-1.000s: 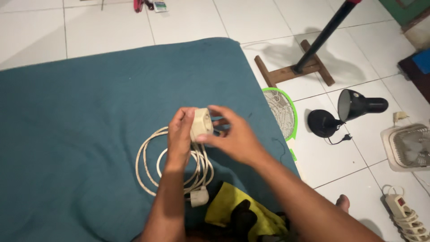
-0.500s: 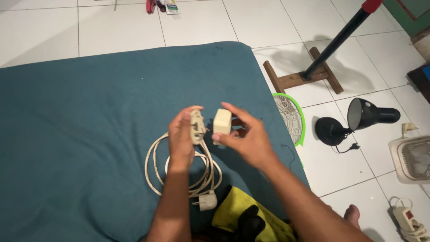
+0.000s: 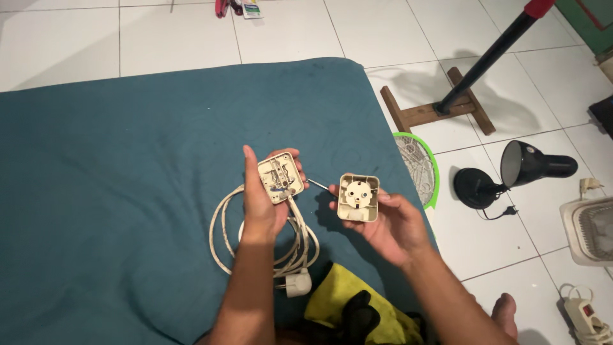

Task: The person sits on the floor and disassembles a power strip using a screwdriver, unscrewing its casing and removing internal components. They wipe parts with a cloth, handle the plug and cable, and rework the socket housing with the screwdriver.

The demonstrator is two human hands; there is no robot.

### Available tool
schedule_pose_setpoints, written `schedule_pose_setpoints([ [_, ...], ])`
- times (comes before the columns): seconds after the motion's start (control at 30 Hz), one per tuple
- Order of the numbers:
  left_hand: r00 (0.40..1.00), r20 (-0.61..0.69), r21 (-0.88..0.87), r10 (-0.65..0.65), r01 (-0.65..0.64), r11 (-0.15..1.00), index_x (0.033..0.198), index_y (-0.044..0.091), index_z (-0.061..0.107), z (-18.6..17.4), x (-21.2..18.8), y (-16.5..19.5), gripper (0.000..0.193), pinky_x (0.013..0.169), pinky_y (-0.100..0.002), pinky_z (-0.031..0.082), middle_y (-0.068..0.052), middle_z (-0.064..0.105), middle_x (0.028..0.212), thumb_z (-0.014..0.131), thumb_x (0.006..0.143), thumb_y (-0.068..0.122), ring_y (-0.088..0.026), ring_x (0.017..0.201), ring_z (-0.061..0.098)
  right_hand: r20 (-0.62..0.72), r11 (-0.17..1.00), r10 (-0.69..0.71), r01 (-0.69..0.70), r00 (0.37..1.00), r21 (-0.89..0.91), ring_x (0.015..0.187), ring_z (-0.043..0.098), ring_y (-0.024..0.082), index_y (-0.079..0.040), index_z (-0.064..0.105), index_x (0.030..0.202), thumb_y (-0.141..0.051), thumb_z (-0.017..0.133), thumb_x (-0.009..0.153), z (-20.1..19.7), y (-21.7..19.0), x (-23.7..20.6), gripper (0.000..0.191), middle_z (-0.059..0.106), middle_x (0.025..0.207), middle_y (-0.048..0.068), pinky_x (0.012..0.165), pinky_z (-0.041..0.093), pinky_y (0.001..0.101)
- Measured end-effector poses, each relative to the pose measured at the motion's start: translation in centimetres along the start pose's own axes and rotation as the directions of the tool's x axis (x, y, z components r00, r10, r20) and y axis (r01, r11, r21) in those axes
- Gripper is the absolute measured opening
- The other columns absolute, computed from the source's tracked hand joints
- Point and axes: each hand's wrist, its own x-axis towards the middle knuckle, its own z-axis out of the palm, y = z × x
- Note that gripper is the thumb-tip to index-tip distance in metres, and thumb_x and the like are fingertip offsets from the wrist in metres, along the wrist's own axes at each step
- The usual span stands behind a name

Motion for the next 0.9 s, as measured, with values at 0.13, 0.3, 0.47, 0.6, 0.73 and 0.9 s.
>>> schedule_pose_setpoints([
  [0.13, 1.000, -0.015, 0.040, -0.011, 0.011, 0.999, 0.114, -0.001, 0.066, -0.1, 0.3, 0.0, 0.080, 0.075, -0.037, 0.057, -0.010, 0.067, 0.090, 0.026, 0.103, 0.068, -0.021, 0.080, 0.067, -0.070, 1.000, 0.015, -0.015, 0.997, 0.001, 0.127, 0.060, 0.044, 0.012, 0.043, 0.146, -0.026, 0.054, 0.093, -0.6, 0.4, 0.3, 0.066, 0.053, 0.144, 0.033, 0.099, 0.056, 0.0449],
  [0.3, 1.000, 0.006, 0.048, -0.017, 0.017, 0.999, 0.116, -0.001, 0.066, -0.6, 0.9, 0.0, 0.080, 0.077, -0.037, 0.057, -0.011, 0.068, 0.090, 0.026, 0.104, 0.067, -0.022, 0.081, 0.067, -0.098, 0.999, 0.041, -0.041, 0.994, 0.002, 0.121, 0.064, 0.043, 0.014, 0.045, 0.141, -0.025, 0.054, 0.093, -2.3, 1.5, 1.1, 0.062, 0.059, 0.137, 0.031, 0.095, 0.058, 0.0437],
  [0.47, 0.999, 0.037, 0.031, -0.034, 0.033, 0.999, 0.115, -0.002, 0.067, -0.7, 1.1, -0.2, 0.080, 0.077, -0.037, 0.058, -0.011, 0.068, 0.090, 0.025, 0.105, 0.066, -0.022, 0.081, 0.068, -0.417, 0.933, 0.072, -0.210, 0.906, -0.294, 0.097, 0.072, 0.029, 0.010, 0.057, 0.128, -0.024, 0.057, 0.099, -4.3, 3.3, 1.6, 0.044, 0.071, 0.111, 0.022, 0.083, 0.062, 0.0390],
  [0.6, 0.998, 0.041, 0.029, -0.046, 0.045, 0.999, 0.114, -0.001, 0.067, -0.8, 0.9, -0.2, 0.080, 0.075, -0.037, 0.058, -0.011, 0.068, 0.088, 0.024, 0.105, 0.065, -0.023, 0.079, 0.068, -0.483, 0.931, 0.090, -0.245, 0.871, -0.269, 0.088, 0.074, 0.024, 0.005, 0.061, 0.123, -0.026, 0.059, 0.097, -4.0, 4.3, 1.3, 0.041, 0.074, 0.104, 0.018, 0.078, 0.063, 0.0376],
  [0.73, 0.999, 0.017, 0.039, -0.049, 0.048, 0.998, 0.114, -0.001, 0.067, -0.9, 0.9, -0.2, 0.079, 0.076, -0.037, 0.058, -0.011, 0.068, 0.087, 0.025, 0.106, 0.064, -0.023, 0.079, 0.068, -0.428, 0.974, 0.083, -0.165, 0.900, -0.157, 0.088, 0.074, 0.023, 0.007, 0.059, 0.124, -0.029, 0.059, 0.100, -2.7, 4.0, 0.7, 0.044, 0.072, 0.105, 0.019, 0.078, 0.064, 0.0371],
  [0.9, 0.995, -0.035, 0.064, -0.091, 0.094, 0.994, 0.113, -0.001, 0.067, -0.9, 1.2, -0.3, 0.078, 0.076, -0.038, 0.058, -0.010, 0.067, 0.087, 0.025, 0.105, 0.064, -0.023, 0.079, 0.068, -0.498, 0.970, 0.078, -0.182, 0.864, -0.163, 0.085, 0.076, 0.024, 0.007, 0.061, 0.122, -0.033, 0.057, 0.097, -1.7, 2.9, 0.4, 0.047, 0.074, 0.104, 0.019, 0.072, 0.063, 0.0356],
])
